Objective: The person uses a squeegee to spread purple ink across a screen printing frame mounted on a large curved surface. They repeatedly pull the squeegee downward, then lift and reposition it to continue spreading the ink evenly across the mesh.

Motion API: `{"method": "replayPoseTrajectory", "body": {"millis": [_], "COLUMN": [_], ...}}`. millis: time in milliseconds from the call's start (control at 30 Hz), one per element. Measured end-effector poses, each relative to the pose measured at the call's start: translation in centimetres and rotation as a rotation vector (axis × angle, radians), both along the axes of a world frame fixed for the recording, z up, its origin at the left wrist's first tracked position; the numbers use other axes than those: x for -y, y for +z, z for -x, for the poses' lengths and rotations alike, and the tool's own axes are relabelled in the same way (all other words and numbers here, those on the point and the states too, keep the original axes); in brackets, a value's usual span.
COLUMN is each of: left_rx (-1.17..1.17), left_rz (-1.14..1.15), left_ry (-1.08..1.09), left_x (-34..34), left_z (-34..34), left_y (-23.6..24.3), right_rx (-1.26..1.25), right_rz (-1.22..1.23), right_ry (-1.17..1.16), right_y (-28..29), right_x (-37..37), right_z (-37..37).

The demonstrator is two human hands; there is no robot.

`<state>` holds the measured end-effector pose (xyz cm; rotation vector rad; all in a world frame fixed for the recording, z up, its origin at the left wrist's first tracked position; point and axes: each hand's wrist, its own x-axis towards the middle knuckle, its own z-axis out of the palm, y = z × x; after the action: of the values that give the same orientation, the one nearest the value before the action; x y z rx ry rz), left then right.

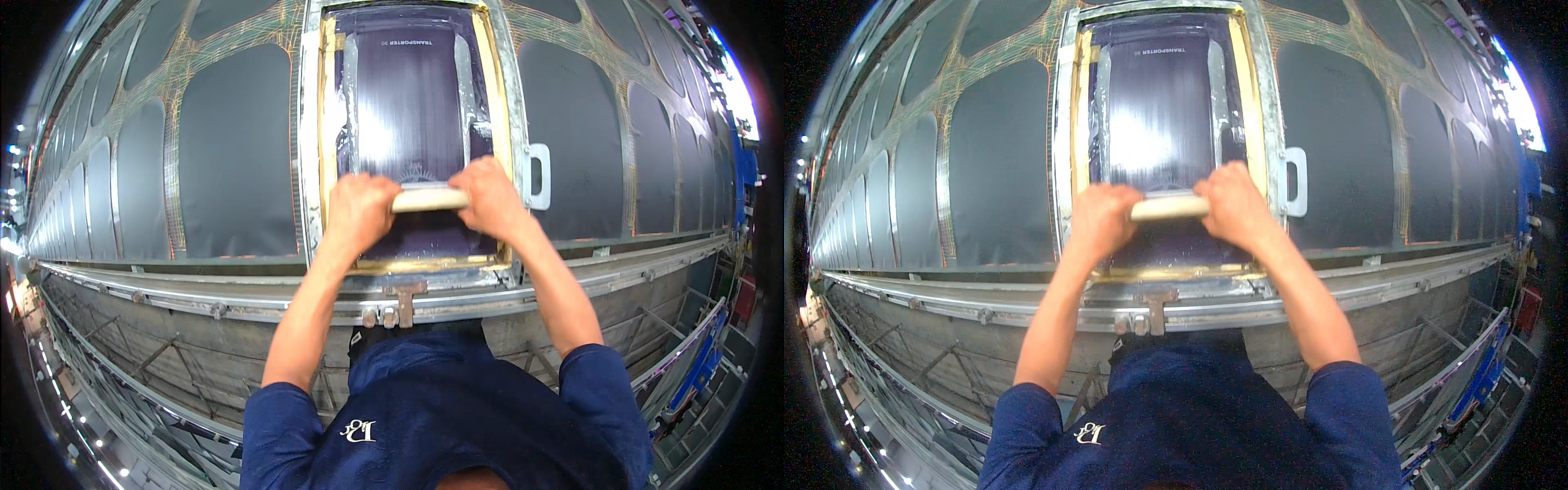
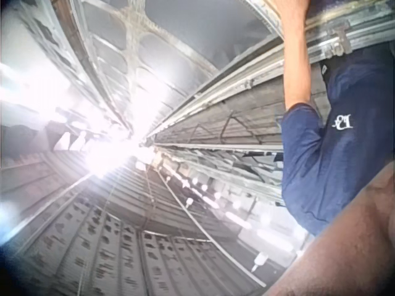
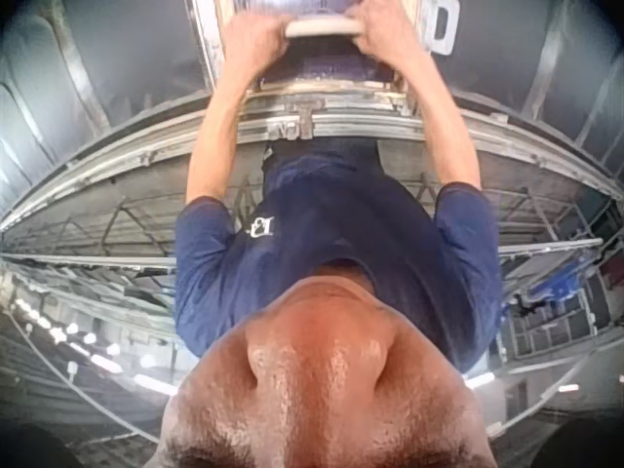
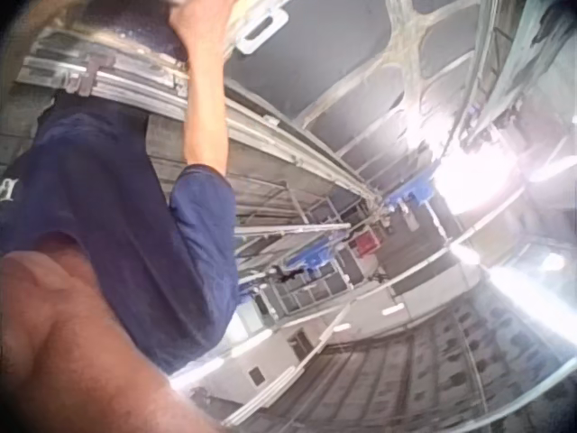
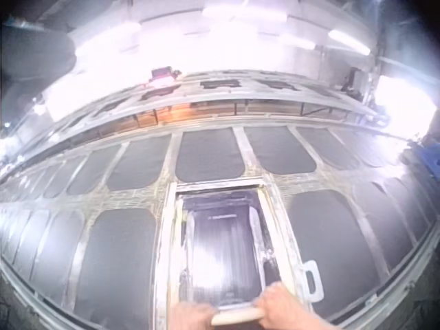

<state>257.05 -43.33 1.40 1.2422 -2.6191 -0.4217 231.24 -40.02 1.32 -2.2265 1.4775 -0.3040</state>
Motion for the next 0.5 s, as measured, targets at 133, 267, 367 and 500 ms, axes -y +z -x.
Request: {"method": "replayPoseTrajectory", "body": {"millis": [133, 267, 367, 500], "left_rx": [-0.041, -0.028, 0.029, -0.025], "left_rz": [0.058, 0.074, 0.07, 0.141], "left_ry": [0.022, 0.007, -0.013, 0.007], "left_x": [-5.9, -5.8, -5.7, -6.5], "left_z": [-0.6, -0.8, -1.1, -2.0], "left_y": [1.4, 2.4, 2.0, 1.2], "right_rx": [0.157, 0.074, 0.145, 0.22], "right_rz": [-0.047, 0.412, 0.053, 0.071], "right_ry": [-0.12, -0.815, -1.089, -1.039], "right_y": [2.6, 0.3, -4.3, -4.0], "right_x": [-4.8, 0.2, 1.1, 0.7], "right_z": [0.4, 7.4, 10.2, 10.6]}}
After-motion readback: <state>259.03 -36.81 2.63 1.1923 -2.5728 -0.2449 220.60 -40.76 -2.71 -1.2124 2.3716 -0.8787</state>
